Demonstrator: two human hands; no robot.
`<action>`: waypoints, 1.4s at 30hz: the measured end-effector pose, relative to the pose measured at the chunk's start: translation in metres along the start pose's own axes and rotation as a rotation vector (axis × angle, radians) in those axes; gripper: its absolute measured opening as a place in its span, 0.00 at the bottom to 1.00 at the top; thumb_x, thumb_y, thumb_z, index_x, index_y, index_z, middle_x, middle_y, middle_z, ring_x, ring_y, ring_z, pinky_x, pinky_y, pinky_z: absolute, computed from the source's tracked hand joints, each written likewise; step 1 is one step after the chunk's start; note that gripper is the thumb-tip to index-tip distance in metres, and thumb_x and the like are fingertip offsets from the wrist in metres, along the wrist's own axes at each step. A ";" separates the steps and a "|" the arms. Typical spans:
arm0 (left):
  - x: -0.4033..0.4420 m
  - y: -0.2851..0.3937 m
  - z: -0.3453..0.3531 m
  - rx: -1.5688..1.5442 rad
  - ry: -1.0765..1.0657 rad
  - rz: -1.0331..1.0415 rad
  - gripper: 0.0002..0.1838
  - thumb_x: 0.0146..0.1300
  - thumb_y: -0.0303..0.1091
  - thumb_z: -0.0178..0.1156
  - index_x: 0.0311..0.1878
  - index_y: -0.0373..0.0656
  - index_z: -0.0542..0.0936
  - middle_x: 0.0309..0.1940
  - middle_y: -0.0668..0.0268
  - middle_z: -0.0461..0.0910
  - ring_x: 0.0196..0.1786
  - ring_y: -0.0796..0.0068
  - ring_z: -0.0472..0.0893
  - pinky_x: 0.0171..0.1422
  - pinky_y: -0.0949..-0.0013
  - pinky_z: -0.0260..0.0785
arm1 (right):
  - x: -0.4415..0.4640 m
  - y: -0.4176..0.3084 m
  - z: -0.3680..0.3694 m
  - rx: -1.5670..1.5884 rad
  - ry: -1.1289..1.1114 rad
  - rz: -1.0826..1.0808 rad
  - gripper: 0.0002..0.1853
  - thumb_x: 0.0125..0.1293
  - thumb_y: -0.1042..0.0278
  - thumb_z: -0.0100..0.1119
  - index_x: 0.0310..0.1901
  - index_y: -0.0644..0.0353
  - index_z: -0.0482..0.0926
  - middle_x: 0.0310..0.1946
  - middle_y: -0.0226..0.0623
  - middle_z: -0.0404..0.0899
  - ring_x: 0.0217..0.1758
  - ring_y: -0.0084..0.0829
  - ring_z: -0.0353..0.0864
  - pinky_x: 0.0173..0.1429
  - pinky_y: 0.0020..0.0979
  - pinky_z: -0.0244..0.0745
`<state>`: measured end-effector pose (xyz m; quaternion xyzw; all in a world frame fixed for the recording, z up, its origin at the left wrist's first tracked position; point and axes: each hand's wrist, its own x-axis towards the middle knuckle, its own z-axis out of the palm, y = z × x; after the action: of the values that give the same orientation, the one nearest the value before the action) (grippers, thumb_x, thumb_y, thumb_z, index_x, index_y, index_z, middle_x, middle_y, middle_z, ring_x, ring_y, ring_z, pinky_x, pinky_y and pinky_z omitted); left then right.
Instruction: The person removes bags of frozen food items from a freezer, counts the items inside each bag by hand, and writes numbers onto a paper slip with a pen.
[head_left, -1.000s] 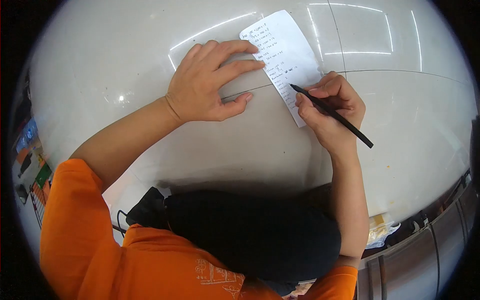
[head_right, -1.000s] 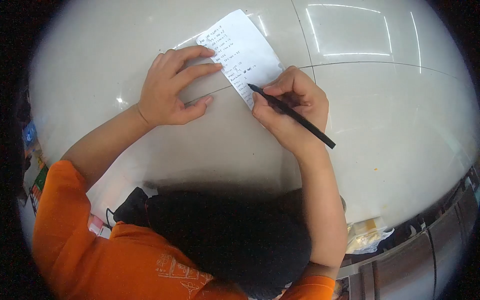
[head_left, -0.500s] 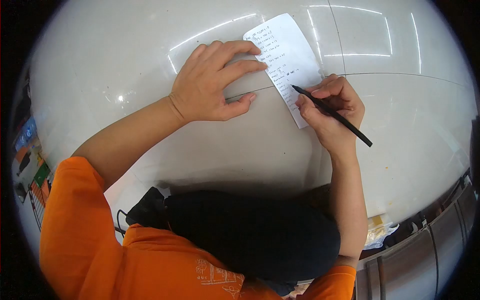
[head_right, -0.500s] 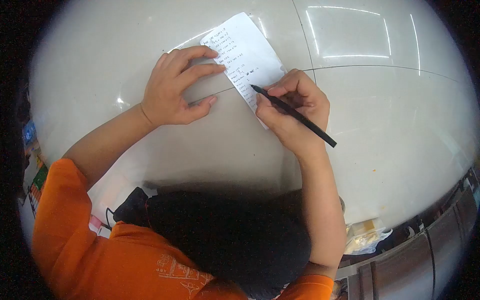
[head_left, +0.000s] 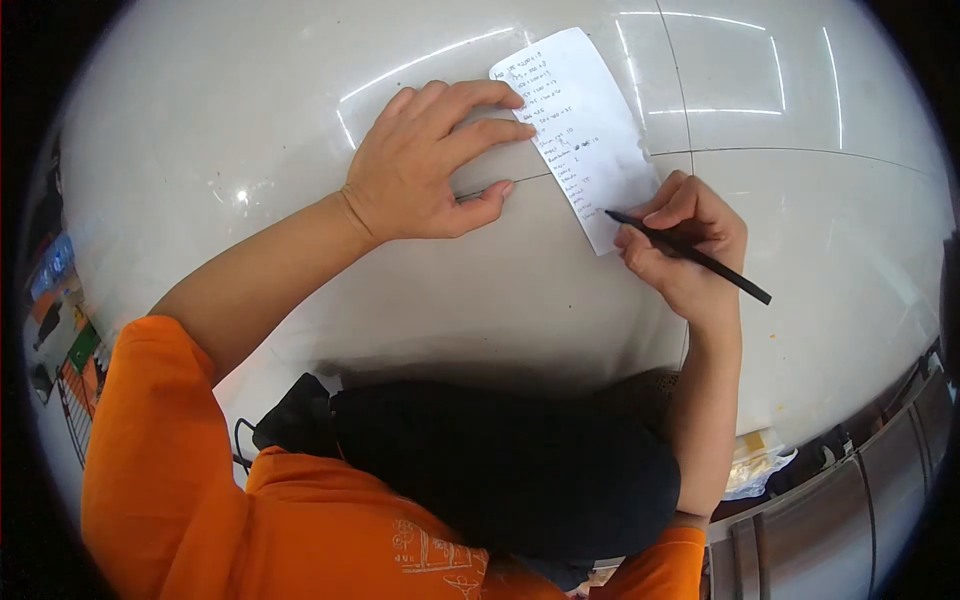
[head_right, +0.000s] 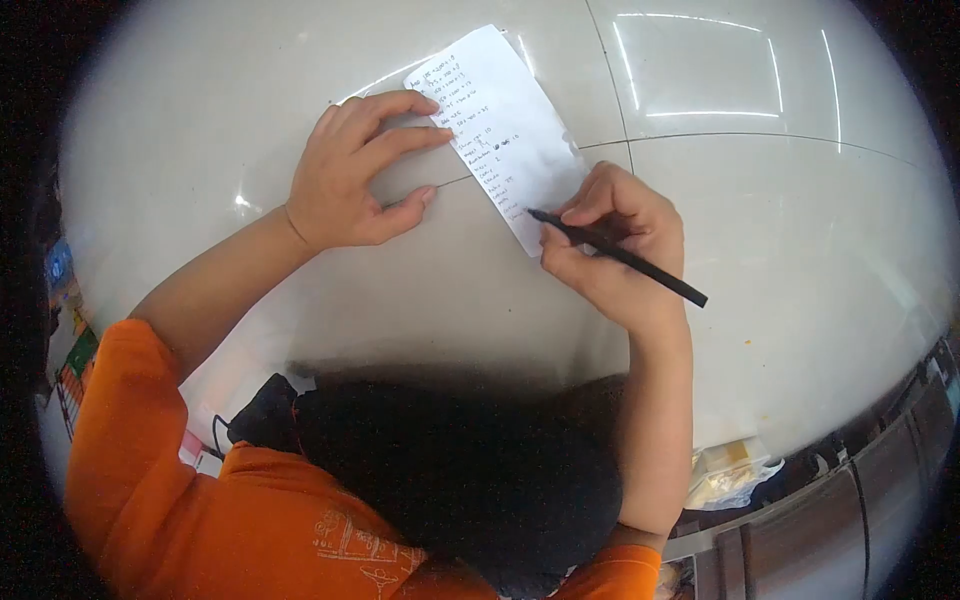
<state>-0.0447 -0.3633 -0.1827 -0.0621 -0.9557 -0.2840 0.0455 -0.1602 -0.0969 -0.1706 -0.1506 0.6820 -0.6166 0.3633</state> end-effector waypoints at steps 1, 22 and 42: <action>0.000 0.000 0.001 0.003 0.001 -0.003 0.27 0.46 0.36 0.71 0.55 0.53 0.84 0.61 0.67 0.79 0.52 0.63 0.78 0.55 0.61 0.68 | -0.003 0.003 -0.001 0.007 -0.032 0.003 0.15 0.50 0.87 0.71 0.28 0.60 0.72 0.30 0.30 0.75 0.32 0.18 0.75 0.37 0.22 0.73; -0.002 0.000 0.003 -0.003 -0.018 -0.032 0.26 0.48 0.36 0.71 0.55 0.52 0.84 0.62 0.64 0.78 0.56 0.61 0.78 0.58 0.60 0.69 | -0.007 -0.001 0.010 -0.051 0.009 -0.050 0.15 0.50 0.85 0.72 0.28 0.60 0.71 0.26 0.28 0.75 0.32 0.16 0.74 0.36 0.19 0.69; -0.001 0.000 0.002 -0.004 -0.019 -0.036 0.25 0.48 0.36 0.71 0.54 0.52 0.84 0.62 0.64 0.78 0.56 0.59 0.78 0.59 0.58 0.68 | -0.002 0.012 0.005 -0.211 -0.043 -0.051 0.15 0.47 0.82 0.72 0.25 0.62 0.71 0.24 0.31 0.75 0.28 0.20 0.73 0.34 0.23 0.69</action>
<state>-0.0440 -0.3619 -0.1841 -0.0476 -0.9565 -0.2860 0.0310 -0.1527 -0.0971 -0.1815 -0.2187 0.7312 -0.5469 0.3442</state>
